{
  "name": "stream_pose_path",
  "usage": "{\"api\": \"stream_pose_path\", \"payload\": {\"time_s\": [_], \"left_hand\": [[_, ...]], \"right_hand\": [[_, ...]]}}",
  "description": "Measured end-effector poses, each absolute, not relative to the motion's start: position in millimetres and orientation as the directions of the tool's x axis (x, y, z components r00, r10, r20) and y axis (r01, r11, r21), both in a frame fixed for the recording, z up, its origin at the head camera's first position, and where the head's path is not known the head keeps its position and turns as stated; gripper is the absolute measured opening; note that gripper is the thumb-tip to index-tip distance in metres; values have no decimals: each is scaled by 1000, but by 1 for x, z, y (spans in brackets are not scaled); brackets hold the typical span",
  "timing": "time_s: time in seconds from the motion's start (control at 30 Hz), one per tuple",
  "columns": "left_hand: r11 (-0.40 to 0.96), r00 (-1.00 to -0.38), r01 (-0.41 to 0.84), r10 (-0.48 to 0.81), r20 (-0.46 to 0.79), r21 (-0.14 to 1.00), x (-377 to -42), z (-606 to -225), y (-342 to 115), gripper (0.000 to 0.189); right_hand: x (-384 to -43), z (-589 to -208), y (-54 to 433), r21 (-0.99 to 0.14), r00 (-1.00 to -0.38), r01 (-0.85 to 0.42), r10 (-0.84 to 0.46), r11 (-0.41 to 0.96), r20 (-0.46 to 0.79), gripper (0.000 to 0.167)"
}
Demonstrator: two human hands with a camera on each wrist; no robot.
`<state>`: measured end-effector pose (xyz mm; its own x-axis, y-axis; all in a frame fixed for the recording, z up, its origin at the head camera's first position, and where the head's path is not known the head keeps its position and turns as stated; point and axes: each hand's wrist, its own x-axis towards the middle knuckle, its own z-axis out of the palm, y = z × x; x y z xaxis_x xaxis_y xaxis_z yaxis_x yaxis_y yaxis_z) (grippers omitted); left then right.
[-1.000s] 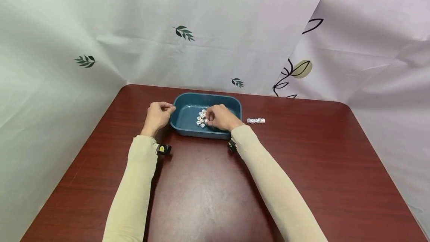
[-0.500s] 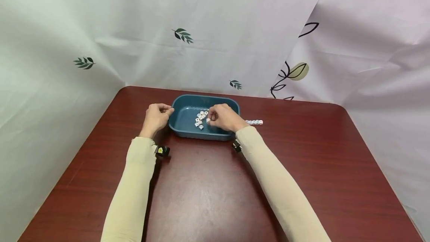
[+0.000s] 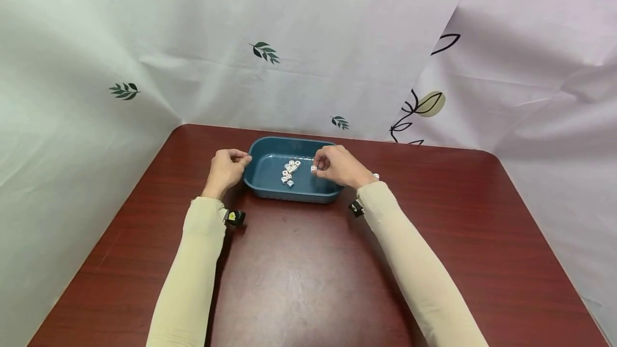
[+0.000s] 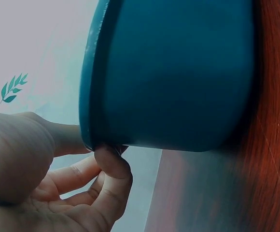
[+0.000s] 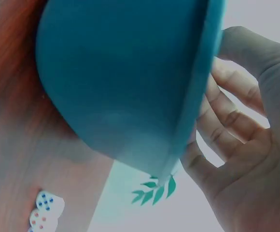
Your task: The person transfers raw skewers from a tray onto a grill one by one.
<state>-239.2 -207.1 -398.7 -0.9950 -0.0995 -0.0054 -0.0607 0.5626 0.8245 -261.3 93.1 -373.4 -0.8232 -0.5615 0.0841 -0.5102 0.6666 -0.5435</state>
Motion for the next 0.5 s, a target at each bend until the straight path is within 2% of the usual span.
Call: {"api": "stream_pose_path", "payload": {"time_s": [0.33,0.5], "left_hand": [[557,-995,-65,-100,-10,828,-238,-399,-207,30],[558,-995,-61,-102,-5,828,-239,-397,-206,30]], "right_hand": [[-258,-365,111,-576,-823,-509,-558,639,108,10],[-256,-363,123,-571,-842,-488,-529,660,107,11]]}}
